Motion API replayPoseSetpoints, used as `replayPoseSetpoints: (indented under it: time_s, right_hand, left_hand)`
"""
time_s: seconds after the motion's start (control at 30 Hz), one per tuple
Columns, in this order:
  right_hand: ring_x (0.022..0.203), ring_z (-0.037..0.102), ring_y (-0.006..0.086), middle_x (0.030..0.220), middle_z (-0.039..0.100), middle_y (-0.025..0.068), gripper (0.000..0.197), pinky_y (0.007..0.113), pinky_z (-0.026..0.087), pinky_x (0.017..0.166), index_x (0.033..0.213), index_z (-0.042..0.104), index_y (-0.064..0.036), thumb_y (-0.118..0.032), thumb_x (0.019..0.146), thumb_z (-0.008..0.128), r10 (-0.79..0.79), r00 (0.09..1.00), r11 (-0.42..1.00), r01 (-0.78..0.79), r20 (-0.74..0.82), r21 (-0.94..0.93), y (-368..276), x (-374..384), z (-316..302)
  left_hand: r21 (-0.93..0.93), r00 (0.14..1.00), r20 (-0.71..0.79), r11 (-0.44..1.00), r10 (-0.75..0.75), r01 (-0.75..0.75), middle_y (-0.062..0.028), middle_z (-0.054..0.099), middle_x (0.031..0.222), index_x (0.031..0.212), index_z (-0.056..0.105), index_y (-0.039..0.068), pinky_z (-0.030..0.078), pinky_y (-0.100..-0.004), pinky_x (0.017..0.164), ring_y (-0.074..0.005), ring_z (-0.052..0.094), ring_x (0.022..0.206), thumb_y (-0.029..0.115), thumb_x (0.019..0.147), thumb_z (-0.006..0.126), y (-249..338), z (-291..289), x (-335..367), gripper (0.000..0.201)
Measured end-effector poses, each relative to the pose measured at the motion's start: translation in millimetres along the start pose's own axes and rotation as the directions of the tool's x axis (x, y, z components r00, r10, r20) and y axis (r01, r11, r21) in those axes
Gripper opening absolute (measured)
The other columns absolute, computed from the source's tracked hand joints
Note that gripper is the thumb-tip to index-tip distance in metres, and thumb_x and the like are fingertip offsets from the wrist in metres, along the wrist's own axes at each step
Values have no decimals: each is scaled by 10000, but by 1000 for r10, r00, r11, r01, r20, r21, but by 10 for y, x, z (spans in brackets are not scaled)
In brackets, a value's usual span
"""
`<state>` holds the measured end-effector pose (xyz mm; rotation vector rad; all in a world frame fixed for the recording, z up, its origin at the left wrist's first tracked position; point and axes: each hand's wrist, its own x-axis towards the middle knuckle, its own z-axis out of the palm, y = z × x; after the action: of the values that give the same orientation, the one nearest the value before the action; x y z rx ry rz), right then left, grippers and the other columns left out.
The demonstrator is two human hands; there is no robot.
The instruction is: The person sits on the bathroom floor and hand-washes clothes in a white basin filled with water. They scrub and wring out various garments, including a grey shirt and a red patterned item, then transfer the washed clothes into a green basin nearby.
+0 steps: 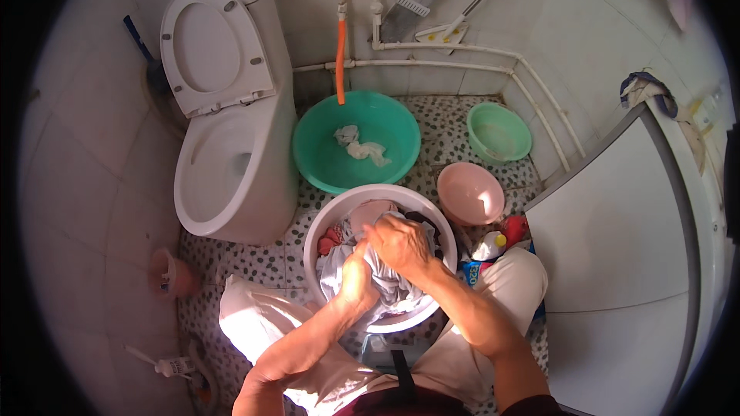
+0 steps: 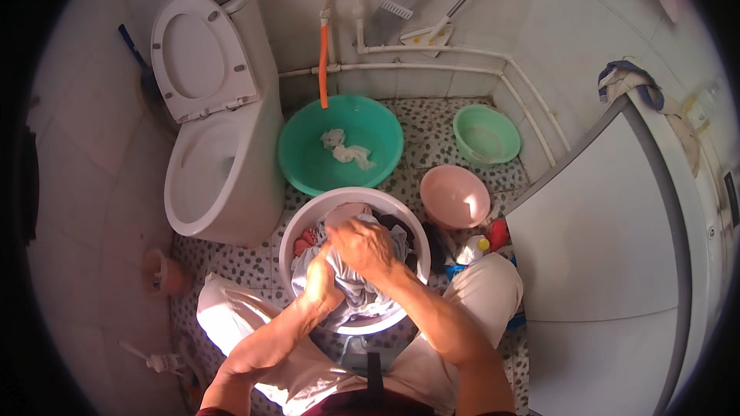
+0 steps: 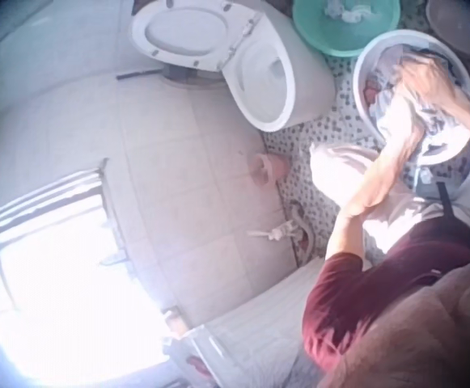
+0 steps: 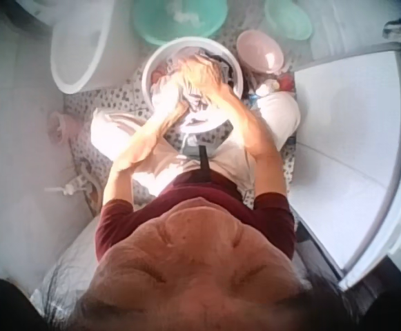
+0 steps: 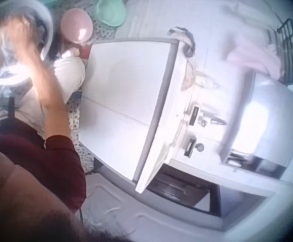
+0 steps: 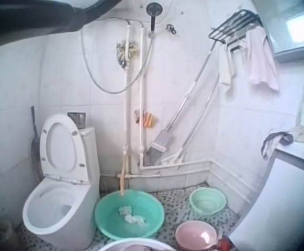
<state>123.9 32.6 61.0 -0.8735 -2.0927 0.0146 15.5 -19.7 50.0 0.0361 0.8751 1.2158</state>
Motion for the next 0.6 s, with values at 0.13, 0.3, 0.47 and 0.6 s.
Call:
replayPoseSetpoints:
  time_s: [0.13,0.3,0.47,0.6]
  right_hand:
    - [542,569,186,631,501,57,119,335,481,471,796,606,-51,-129,764,689,-85,996,993,85,-4,77,-312,-9,-60]
    - [555,605,202,698,528,42,105,327,488,458,777,585,-97,-161,821,656,-219,976,975,218,7,49,-298,-71,-54]
    - [544,602,238,681,537,72,172,352,491,452,775,577,-57,-178,850,675,120,989,993,-119,89,-18,-178,-69,-12]
    - [602,610,240,724,523,89,178,337,496,459,745,551,-84,-169,837,678,-239,971,966,240,-23,93,-621,-99,-48]
  left_hand:
    - [-66,967,256,997,-14,32,-31,619,852,1026,625,99,511,-325,713,-153,612,788,386,968,566,106,-239,96,299]
    - [-47,982,182,998,52,-44,-46,607,894,1124,603,75,514,-322,723,-160,611,818,355,981,530,33,-337,111,323]
    - [12,998,53,1000,-20,20,-29,637,864,957,614,135,505,-360,790,-189,620,835,390,971,533,56,-29,31,268]
    - [120,948,238,962,212,-245,8,520,685,831,555,155,420,-297,550,-139,507,616,344,996,517,125,-511,477,254]
